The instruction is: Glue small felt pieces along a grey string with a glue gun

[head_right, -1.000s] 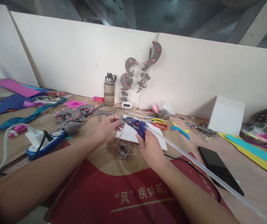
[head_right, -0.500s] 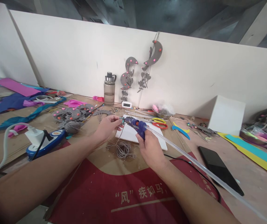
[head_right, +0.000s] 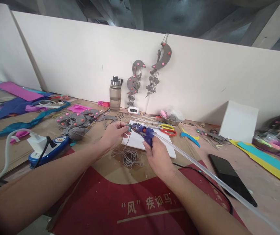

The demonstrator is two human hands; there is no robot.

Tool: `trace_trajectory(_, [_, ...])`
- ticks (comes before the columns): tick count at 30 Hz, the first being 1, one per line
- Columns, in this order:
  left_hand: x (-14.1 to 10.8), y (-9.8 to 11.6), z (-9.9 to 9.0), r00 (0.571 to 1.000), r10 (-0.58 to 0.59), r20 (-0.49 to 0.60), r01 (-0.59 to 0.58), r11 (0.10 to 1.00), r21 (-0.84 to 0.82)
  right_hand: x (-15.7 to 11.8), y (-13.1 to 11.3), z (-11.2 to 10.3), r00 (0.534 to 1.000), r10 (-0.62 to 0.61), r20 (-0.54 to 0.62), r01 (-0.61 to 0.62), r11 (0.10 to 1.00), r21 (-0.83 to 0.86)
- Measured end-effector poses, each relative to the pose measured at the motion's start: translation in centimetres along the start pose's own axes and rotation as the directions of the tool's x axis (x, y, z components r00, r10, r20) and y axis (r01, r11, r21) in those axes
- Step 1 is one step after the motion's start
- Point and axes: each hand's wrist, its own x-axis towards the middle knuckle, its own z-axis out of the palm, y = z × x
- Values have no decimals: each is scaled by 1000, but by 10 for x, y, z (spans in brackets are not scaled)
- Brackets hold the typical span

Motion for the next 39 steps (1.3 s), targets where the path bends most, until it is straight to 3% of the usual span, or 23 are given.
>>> trace_trajectory(5, [0,1,-1,1000,-1,4,1,1000,16,1,1,-1,1000,24,0,-23,989,145])
trace_trajectory(9, [0,6,-2,995,-95,-32,91,991,-96,6,2,-3,983,167,76,-183,909,374])
trace_trajectory(11, [1,8,-3,990,-130,-50,121,979,-161,10,7,-3,968,230,99,-250,884,395])
trace_trajectory(16, [-3,13,-3,992,-112,-61,99,978,-184,18,30,1,966,256,-45,-254,966,47])
trace_trajectory(22, [-12,21,5,1000,-6,-3,6,996,-95,18,40,12,953,291,79,-247,905,-345])
trace_trajectory(28, [-10,12,7,997,69,40,-69,998,-6,14,42,11,997,77,-26,-80,863,-499])
trace_trajectory(31, [-11,10,8,995,88,49,-90,995,47,15,36,8,993,8,-120,-44,952,-304])
trace_trajectory(34, [-15,16,8,989,129,70,-137,983,122,17,21,9,986,53,-158,-31,990,137])
trace_trajectory(36, [-19,23,7,982,181,60,-189,967,170,19,5,13,982,161,-94,-109,903,416])
trace_trajectory(39, [-23,32,6,951,309,7,-302,926,225,25,-20,19,955,289,60,-243,654,717])
